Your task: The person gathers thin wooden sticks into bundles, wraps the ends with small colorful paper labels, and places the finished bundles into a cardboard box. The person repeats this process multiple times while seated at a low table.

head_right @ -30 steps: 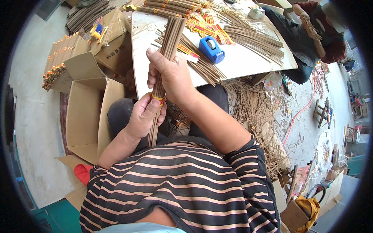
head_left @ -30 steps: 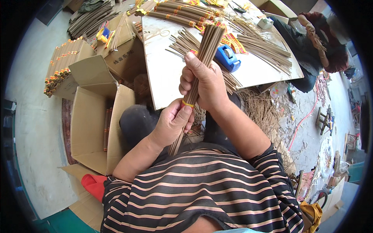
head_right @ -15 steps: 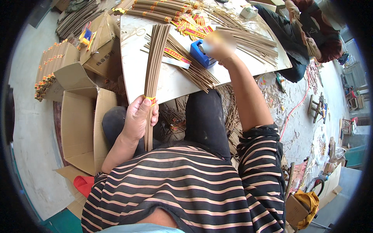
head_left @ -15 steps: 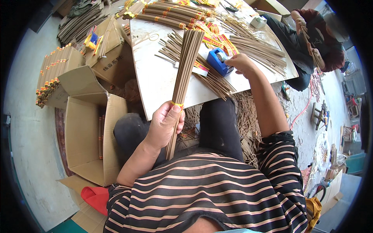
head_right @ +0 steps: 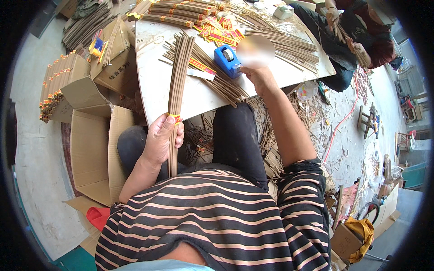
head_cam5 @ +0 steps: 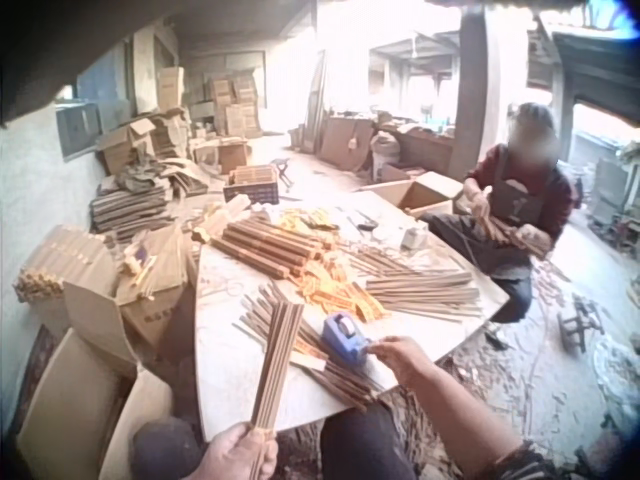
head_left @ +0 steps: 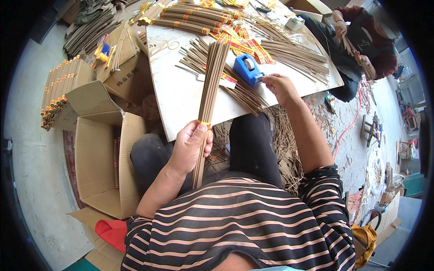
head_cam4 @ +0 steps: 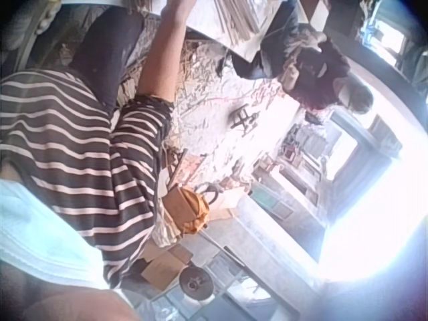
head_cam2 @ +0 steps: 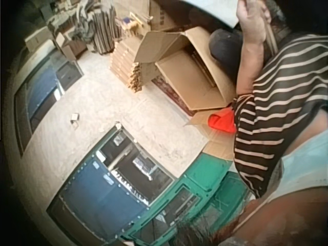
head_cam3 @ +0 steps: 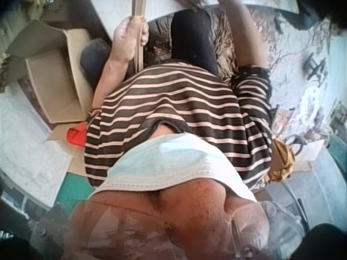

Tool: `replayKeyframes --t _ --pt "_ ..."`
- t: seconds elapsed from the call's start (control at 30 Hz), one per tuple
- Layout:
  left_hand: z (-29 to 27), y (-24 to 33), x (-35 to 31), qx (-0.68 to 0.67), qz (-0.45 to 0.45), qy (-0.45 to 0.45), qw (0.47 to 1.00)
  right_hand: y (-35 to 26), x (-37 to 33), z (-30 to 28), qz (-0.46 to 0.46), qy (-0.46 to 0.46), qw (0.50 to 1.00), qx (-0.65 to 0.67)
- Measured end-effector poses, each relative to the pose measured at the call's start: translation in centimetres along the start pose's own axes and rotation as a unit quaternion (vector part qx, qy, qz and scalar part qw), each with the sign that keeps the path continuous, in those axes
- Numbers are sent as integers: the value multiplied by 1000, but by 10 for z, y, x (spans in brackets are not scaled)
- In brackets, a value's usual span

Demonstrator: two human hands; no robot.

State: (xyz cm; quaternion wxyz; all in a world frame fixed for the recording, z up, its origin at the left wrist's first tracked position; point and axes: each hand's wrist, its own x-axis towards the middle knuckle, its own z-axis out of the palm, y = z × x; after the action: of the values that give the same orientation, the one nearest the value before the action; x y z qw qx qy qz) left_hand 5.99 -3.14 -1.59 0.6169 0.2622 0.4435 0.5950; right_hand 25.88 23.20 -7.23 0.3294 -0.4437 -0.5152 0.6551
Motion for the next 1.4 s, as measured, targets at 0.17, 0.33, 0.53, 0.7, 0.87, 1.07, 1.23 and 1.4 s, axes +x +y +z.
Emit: replayKeyframes --t 0.17,0.33,0.53,0.7,0.87,1.07,1.23,1.4 --pt "0 1 -3 5 6 2 1000 0 -5 11 58 50 997 -1" --pt "-1 3 -5 1 3 2 1000 8 -1 18 64 98 993 5" --pt "-2 1 -5 -5 5 -5 1000 9 4 21 58 106 992 27" --pt "-1 3 -6 -9 11 -3 1000 9 11 22 70 125 989 22" --pt "-1 5 -9 -17 19 2 1000 16 11 18 58 150 987 -9" --pt "-6 12 -11 -68 2 0 998 -22 -32 18 14 21 1000 -17" --pt "-4 13 -18 -75 19 -8 997 -62 -115 69 -53 -212 975 27" --pt "6 18 -29 14 37 2 999 -80 -164 110 -38 -348 937 -3"
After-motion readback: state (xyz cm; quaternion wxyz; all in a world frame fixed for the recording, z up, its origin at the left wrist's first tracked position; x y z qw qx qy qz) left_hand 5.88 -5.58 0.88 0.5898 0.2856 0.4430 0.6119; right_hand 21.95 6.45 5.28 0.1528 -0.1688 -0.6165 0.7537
